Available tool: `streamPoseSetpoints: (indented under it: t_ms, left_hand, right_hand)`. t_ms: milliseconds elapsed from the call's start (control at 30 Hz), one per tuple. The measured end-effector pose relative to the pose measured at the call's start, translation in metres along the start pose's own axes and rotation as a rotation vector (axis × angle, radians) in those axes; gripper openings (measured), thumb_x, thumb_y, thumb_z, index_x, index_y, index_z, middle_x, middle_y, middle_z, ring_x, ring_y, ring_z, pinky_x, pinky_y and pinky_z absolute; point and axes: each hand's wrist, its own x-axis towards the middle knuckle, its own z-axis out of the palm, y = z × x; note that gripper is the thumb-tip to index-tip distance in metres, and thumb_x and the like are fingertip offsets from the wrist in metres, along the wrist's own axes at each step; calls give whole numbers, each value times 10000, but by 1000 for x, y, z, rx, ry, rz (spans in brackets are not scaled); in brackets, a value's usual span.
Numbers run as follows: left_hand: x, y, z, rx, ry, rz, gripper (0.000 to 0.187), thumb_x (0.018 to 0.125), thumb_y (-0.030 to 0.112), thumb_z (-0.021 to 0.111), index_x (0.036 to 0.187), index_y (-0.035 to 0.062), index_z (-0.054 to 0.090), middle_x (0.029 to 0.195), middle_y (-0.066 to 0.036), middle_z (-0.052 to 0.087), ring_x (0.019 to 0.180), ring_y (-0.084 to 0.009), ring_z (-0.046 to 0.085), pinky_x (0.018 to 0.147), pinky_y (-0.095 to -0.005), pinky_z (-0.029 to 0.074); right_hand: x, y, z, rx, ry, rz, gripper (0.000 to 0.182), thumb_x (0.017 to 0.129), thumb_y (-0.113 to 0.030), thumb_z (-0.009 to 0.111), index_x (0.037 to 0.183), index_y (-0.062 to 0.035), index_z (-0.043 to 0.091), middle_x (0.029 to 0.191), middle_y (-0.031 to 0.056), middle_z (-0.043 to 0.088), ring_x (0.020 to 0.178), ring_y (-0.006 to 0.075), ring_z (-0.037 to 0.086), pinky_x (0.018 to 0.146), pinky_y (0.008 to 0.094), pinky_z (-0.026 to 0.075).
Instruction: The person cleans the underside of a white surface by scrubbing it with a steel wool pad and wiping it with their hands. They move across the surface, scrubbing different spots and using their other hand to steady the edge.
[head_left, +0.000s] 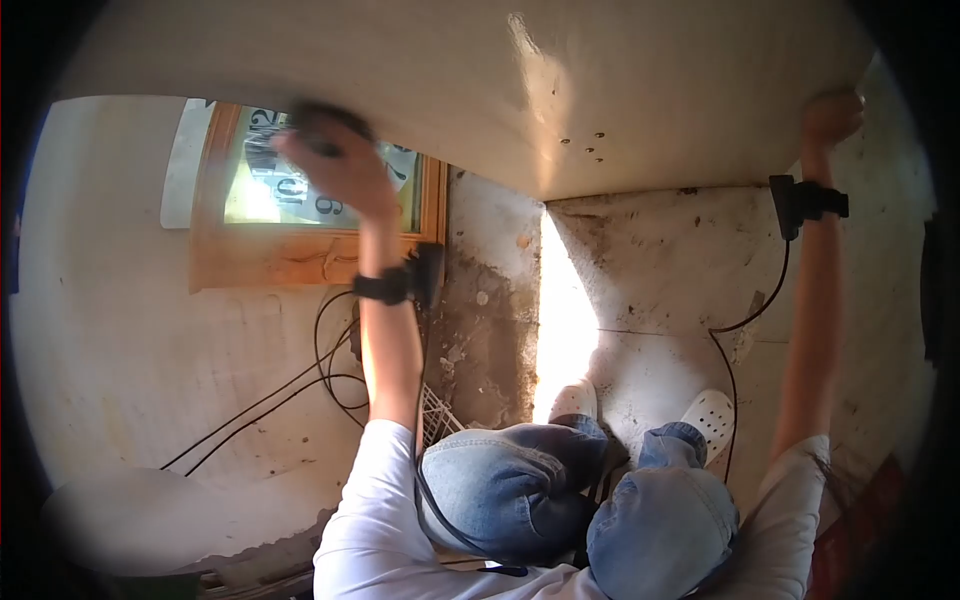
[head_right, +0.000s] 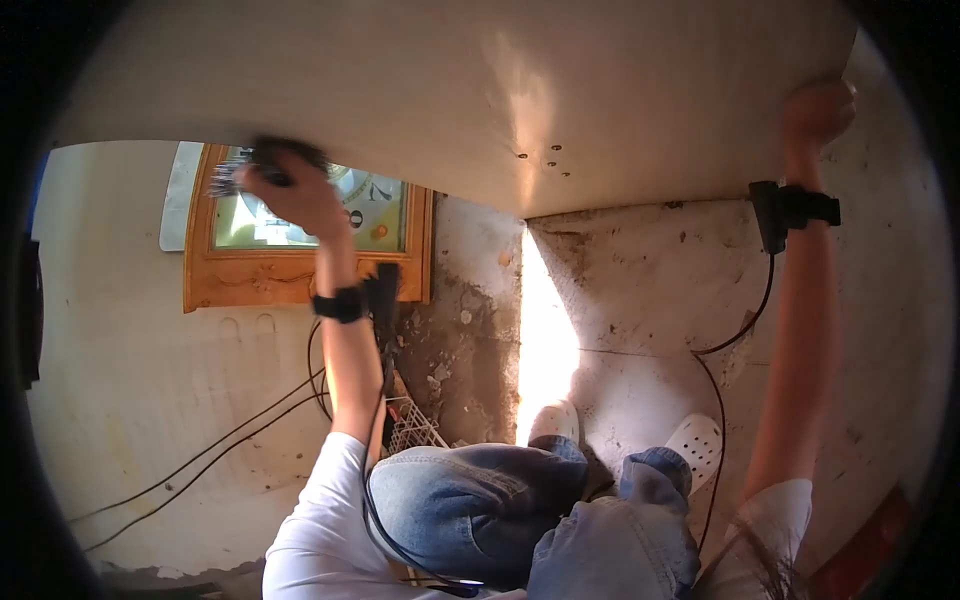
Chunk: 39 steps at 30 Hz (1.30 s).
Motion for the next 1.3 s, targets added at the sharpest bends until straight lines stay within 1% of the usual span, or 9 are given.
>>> streamPoseSetpoints:
  t_ms: [133, 200, 267, 467, 600, 833, 967, 1167, 1300]
  left_hand:
    - [-84, 1, -12, 168, -431, -34, 259, 778, 182, 591, 947, -13, 562, 844, -205, 581, 729, -364, 585, 622, -401, 476]
    - [-66, 0, -12, 217, -351, -27, 239, 780, 155, 581, 947, -14, 556, 809, -202, 574, 692, -366, 577, 615, -397, 473]
    - [-7, 4, -7, 88, -89, -71, 150, 818, 121, 542, 886, -12, 523, 763, -180, 563, 656, -344, 564, 582, -388, 449]
    - [40, 11, -8, 244, 2, -21, 109, 803, 116, 534, 845, 29, 483, 696, -164, 535, 625, -336, 556, 527, -391, 438]
    - [-70, 13, -10, 266, -482, -160, 186, 793, 183, 558, 923, 57, 515, 724, -167, 590, 588, -338, 583, 501, -405, 457]
    - [33, 8, -13, 60, -107, -396, 73, 839, 102, 473, 836, 30, 465, 678, -143, 553, 607, -312, 555, 564, -367, 415]
    - [29, 14, -15, 29, -142, -472, 82, 834, 132, 480, 848, 51, 486, 714, -161, 587, 650, -372, 559, 558, -431, 412]
    - [-47, 15, -12, 93, -377, -539, 152, 833, 126, 473, 954, 34, 468, 792, -184, 584, 703, -379, 561, 605, -440, 431]
    - [-71, 9, -16, 12, -484, -568, 227, 828, 115, 494, 1033, 41, 429, 851, -200, 574, 765, -387, 555, 642, -439, 424]
  right_hand:
    - [-11, -11, -5, -117, 120, -89, 366, 735, -227, 576, 953, 60, 516, 934, 200, 530, 797, 353, 546, 707, 408, 430]
    - [-7, -3, 3, 47, 84, -42, 370, 749, -234, 568, 958, 69, 523, 935, 208, 543, 790, 349, 557, 696, 397, 436]
    - [-12, 8, 25, -98, 479, -238, 320, 742, -203, 578, 913, 66, 552, 869, 199, 567, 760, 346, 571, 660, 396, 446]
    - [-6, -4, 3, 195, 127, 10, 198, 711, -152, 607, 765, 38, 591, 735, 194, 578, 671, 353, 577, 550, 395, 445]
    - [-9, -20, -29, 255, 172, -56, 147, 743, -100, 553, 736, 46, 565, 742, 182, 587, 685, 357, 569, 614, 401, 438]
    - [-9, -31, -42, 494, 196, -16, 237, 745, -162, 600, 767, 72, 574, 754, 191, 591, 687, 352, 590, 579, 423, 447]
    - [-10, -27, -32, 347, 214, 47, 229, 781, -156, 555, 760, 69, 589, 755, 183, 607, 662, 326, 589, 563, 402, 442]
    - [-5, -25, -30, 894, 136, 264, 228, 774, -168, 544, 757, 49, 611, 734, 140, 622, 623, 271, 576, 530, 346, 426]
    - [-7, -37, -49, 787, 196, 117, 208, 778, -141, 539, 747, 52, 609, 724, 144, 621, 612, 281, 581, 534, 356, 431]
